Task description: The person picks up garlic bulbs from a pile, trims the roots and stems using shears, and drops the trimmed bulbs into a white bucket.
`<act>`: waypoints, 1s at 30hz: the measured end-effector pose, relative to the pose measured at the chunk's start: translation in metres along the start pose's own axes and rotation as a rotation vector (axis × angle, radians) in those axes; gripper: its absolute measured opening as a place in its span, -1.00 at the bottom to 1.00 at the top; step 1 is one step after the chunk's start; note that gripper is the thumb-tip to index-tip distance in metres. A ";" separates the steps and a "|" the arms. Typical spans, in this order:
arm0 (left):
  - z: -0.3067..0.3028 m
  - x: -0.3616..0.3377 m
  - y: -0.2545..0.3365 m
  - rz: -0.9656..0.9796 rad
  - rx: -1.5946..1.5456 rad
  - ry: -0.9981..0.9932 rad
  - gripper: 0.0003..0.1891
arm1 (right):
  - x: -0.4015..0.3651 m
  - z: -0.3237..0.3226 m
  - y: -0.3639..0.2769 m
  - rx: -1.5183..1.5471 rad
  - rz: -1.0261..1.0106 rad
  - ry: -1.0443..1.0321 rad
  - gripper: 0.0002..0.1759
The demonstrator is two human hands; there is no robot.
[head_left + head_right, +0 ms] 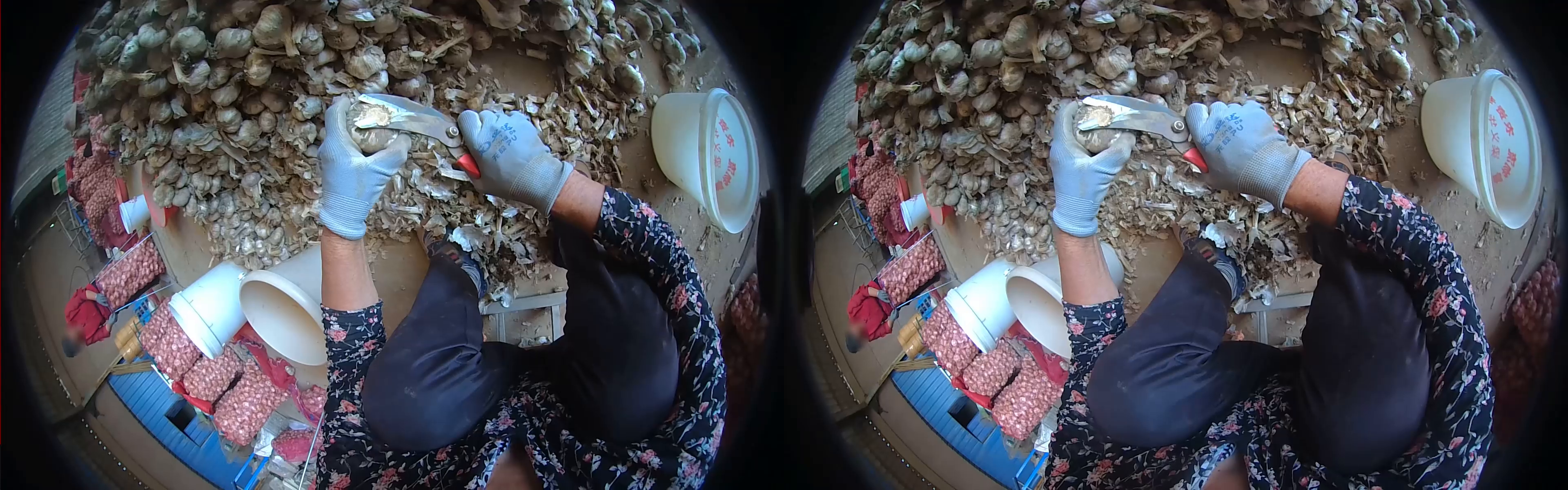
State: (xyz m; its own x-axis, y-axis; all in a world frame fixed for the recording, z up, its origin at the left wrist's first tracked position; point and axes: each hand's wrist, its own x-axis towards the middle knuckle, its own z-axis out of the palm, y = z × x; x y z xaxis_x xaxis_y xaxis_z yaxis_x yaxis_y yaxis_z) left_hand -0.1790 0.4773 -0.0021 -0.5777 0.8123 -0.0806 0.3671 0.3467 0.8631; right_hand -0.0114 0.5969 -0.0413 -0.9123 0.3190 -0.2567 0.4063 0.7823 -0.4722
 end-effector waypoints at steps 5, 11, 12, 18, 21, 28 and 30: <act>0.002 -0.002 -0.015 -0.013 0.339 0.038 -0.46 | 0.002 0.018 0.011 0.258 0.146 -0.032 -0.68; -0.004 -0.016 -0.040 -0.129 -0.833 0.050 -0.45 | -0.036 0.027 0.020 0.665 0.035 -0.220 -0.61; 0.001 -0.020 -0.039 -0.124 -1.180 0.031 -0.44 | -0.041 0.026 0.013 0.734 0.032 -0.228 -0.60; 0.017 -0.031 -0.029 -0.170 -1.231 -0.024 -0.51 | -0.028 0.017 -0.004 0.705 0.028 -0.327 -0.25; 0.023 -0.034 -0.032 -0.159 -1.175 -0.037 -0.52 | -0.022 0.026 -0.011 0.874 0.014 -0.223 -0.43; -0.001 -0.063 -0.026 -0.206 -1.169 0.120 -0.50 | -0.038 0.005 -0.007 0.984 0.150 -0.496 -0.59; -0.048 -0.098 -0.020 -0.122 -0.977 0.518 -0.61 | -0.048 0.021 0.006 0.994 0.168 -0.502 -0.65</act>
State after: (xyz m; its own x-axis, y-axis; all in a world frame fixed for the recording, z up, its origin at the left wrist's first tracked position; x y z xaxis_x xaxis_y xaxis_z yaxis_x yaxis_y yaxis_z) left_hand -0.1649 0.3678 0.0129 -0.8890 0.4250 -0.1703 -0.3130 -0.2926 0.9036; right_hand 0.0354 0.5750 -0.0490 -0.8098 -0.0465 -0.5848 0.5864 -0.0955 -0.8044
